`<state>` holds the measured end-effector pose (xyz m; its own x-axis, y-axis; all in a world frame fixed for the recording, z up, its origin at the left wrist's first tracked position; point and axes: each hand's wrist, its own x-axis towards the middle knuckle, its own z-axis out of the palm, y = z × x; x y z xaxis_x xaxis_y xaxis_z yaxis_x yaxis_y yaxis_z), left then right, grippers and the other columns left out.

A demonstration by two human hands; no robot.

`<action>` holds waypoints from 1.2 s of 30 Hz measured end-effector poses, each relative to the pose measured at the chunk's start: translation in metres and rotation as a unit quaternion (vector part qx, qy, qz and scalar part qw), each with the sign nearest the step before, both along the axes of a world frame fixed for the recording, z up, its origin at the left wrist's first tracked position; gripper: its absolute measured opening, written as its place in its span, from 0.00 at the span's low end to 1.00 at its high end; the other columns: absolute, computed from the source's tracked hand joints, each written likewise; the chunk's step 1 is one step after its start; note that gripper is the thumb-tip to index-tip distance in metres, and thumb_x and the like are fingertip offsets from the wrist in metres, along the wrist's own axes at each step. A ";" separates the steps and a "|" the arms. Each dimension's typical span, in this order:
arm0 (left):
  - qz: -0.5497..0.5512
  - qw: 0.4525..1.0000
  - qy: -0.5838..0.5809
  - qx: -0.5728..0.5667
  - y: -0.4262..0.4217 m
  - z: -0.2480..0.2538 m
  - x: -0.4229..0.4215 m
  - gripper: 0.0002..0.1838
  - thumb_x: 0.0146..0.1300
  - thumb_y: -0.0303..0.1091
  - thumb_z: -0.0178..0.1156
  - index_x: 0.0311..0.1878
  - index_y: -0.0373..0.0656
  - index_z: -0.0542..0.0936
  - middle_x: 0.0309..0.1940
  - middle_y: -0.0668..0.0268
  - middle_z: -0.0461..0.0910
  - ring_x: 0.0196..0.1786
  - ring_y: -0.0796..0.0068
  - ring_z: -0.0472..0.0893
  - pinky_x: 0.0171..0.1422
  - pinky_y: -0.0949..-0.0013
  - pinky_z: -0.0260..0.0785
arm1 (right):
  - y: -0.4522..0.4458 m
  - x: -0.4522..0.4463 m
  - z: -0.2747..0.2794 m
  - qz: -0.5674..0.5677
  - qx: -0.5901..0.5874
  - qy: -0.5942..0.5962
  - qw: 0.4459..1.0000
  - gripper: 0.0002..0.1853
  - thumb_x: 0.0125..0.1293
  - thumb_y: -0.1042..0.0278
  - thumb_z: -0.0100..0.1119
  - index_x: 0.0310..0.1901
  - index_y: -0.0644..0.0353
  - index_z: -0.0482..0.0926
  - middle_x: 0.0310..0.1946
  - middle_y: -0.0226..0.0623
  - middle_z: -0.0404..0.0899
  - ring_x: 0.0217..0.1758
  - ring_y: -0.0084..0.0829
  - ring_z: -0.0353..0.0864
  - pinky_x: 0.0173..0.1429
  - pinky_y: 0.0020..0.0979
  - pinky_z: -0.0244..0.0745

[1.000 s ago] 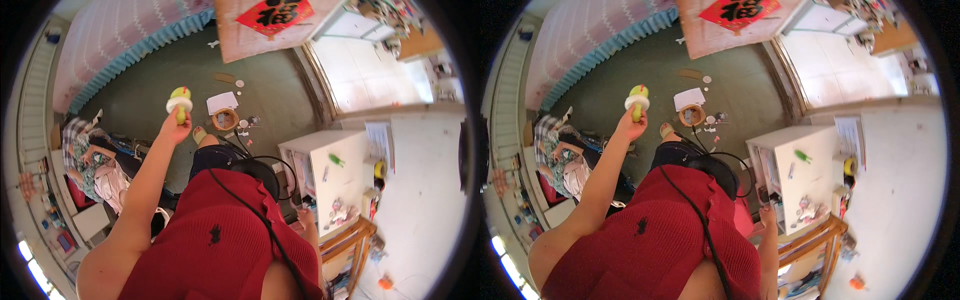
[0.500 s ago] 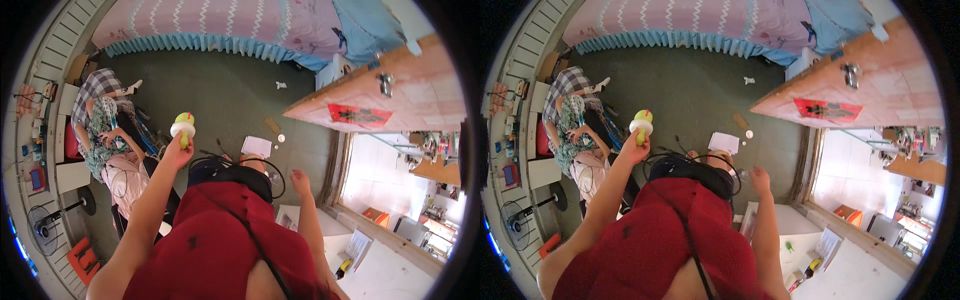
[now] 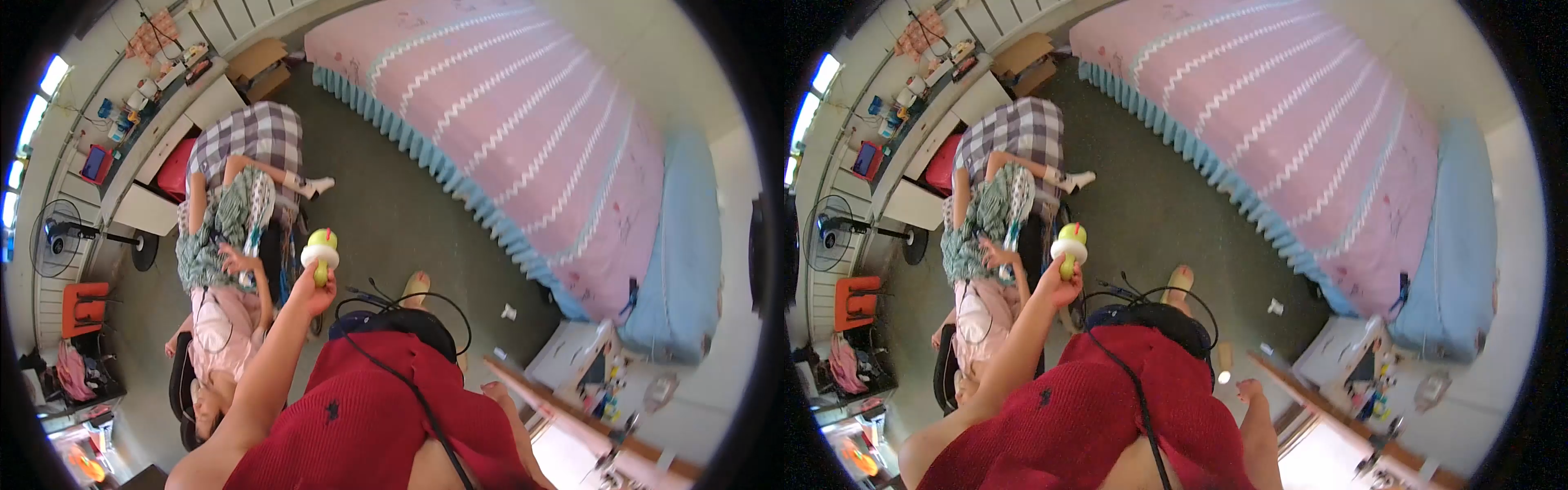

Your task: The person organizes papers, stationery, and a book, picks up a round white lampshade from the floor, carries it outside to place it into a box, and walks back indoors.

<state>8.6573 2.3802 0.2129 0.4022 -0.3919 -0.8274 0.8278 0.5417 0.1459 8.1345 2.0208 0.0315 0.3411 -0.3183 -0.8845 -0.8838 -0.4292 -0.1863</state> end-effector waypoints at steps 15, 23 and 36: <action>0.196 0.981 -0.001 -0.001 -0.099 0.002 0.370 0.17 0.68 0.45 0.55 0.49 0.42 0.70 0.32 0.67 0.76 0.29 0.77 0.76 0.30 0.76 0.67 | -0.237 0.776 0.128 0.078 -0.121 -0.320 0.936 0.19 0.61 0.62 0.59 0.49 0.66 0.76 0.39 0.46 0.83 0.43 0.38 0.83 0.48 0.35 0.76; 0.182 0.983 -0.036 -0.008 -0.123 0.038 0.642 0.17 0.68 0.44 0.56 0.50 0.41 0.70 0.32 0.68 0.75 0.30 0.78 0.76 0.30 0.77 0.67 | -0.210 0.984 0.100 0.115 -0.018 -0.309 0.944 0.19 0.62 0.58 0.60 0.50 0.62 0.78 0.38 0.47 0.83 0.43 0.37 0.83 0.48 0.36 0.76; 0.303 0.952 0.017 0.043 -0.119 0.011 0.999 0.18 0.67 0.45 0.57 0.52 0.43 0.71 0.36 0.67 0.76 0.33 0.77 0.77 0.31 0.77 0.67 | -0.330 1.412 0.009 0.204 -0.078 -0.240 0.946 0.17 0.58 0.61 0.64 0.43 0.65 0.78 0.30 0.43 0.83 0.29 0.32 0.83 0.33 0.33 0.78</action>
